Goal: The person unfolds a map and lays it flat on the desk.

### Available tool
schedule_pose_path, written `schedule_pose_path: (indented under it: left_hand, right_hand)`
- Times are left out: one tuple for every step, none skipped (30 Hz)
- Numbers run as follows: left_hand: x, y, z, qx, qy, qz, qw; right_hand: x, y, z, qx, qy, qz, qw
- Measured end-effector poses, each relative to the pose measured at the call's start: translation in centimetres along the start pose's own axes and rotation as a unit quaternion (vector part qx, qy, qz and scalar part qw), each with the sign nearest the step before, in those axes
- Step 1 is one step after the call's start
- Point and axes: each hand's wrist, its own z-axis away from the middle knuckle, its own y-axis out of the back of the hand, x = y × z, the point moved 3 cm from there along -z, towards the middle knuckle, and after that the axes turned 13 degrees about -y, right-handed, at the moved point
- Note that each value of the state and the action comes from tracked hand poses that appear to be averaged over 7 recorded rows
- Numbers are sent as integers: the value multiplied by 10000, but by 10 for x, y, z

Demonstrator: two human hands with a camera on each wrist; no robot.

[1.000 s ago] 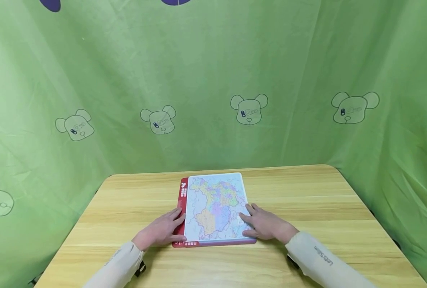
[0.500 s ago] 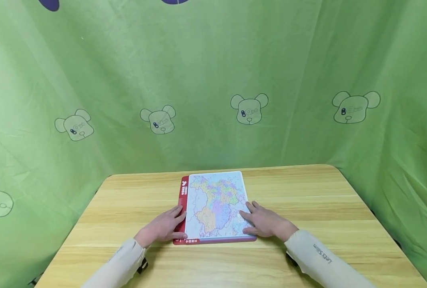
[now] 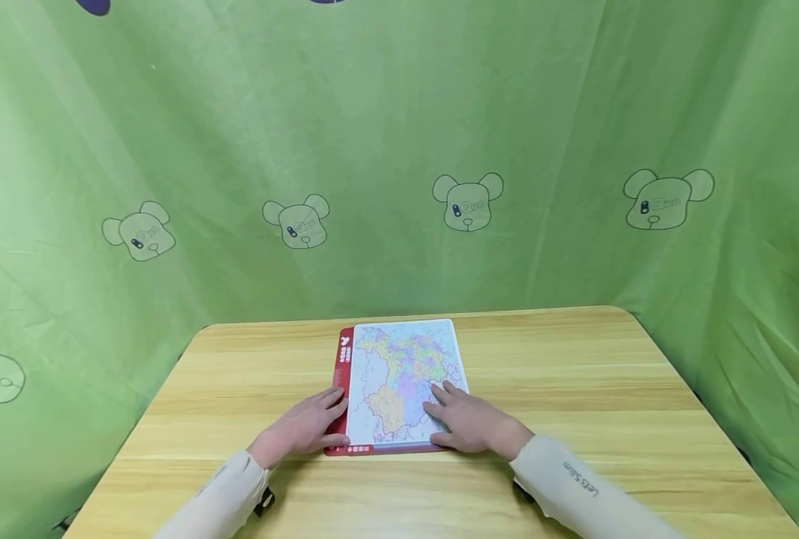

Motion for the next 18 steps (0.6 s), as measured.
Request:
schedule_pose_path:
  left_hand:
    - [0, 0, 1, 6, -2, -16, 10000]
    - [0, -1, 1, 9, -9, -19, 10000]
    - [0, -1, 2, 7, -20, -32, 10000]
    - [0, -1, 4, -3, -23, -29, 10000]
    - [0, -1, 5, -1, -31, -32, 10000]
    - [0, -1, 6, -10, -38, -19, 10000]
    - [1, -1, 7, 7, -47, -2, 10000]
    - [1, -1, 8, 24, -60, 5, 10000]
    - [1, -1, 8, 39, -63, 6, 10000]
    - [1, 0, 9, 54, -56, 15, 10000]
    - [1, 0, 10, 63, -47, 11, 10000]
    - [1, 0, 10, 65, -36, 15, 10000]
    - [1, 0, 11, 74, -34, 2, 10000]
    - [1, -1, 11, 73, -35, 2, 10000]
    - [1, -1, 12, 64, -32, -3, 10000]
    - [2, -1, 12, 50, -27, 3, 10000]
    - [2, -1, 13, 39, -28, 11, 10000]
    - [2, -1, 13, 37, -31, 30, 10000]
  right_hand:
    - [-3, 0, -1, -20, 14, 11, 10000]
    - [-5, 0, -3, -35, 31, 23, 10000]
    - [-8, -1, -4, -44, 47, 49, 10000]
    - [-10, -1, -6, -65, 60, 82, 9999]
    - [-11, -2, -7, -85, 78, 104, 9999]
    - [-13, -2, -9, -100, 98, 152, 9998]
    - [-15, -3, -10, -109, 129, 174, 9997]
    - [-17, -3, -12, -114, 177, 195, 9996]
    - [-19, -3, -13, -108, 237, 201, 9995]
    - [-21, -3, -15, -97, 299, 204, 9993]
    - [-23, -2, -16, -79, 365, 216, 9991]
    - [-25, -2, -17, -56, 430, 228, 9988]
    - [-27, -2, -19, -32, 508, 203, 9985]
    - [-29, -2, -20, -14, 567, 209, 9982]
    - [-31, -2, -21, 14, 619, 211, 9979]
    - [-33, -2, -22, 37, 659, 233, 9975]
    - [-35, -2, -23, 54, 704, 237, 9972]
    - [-37, -2, -24, 88, 757, 250, 9968]
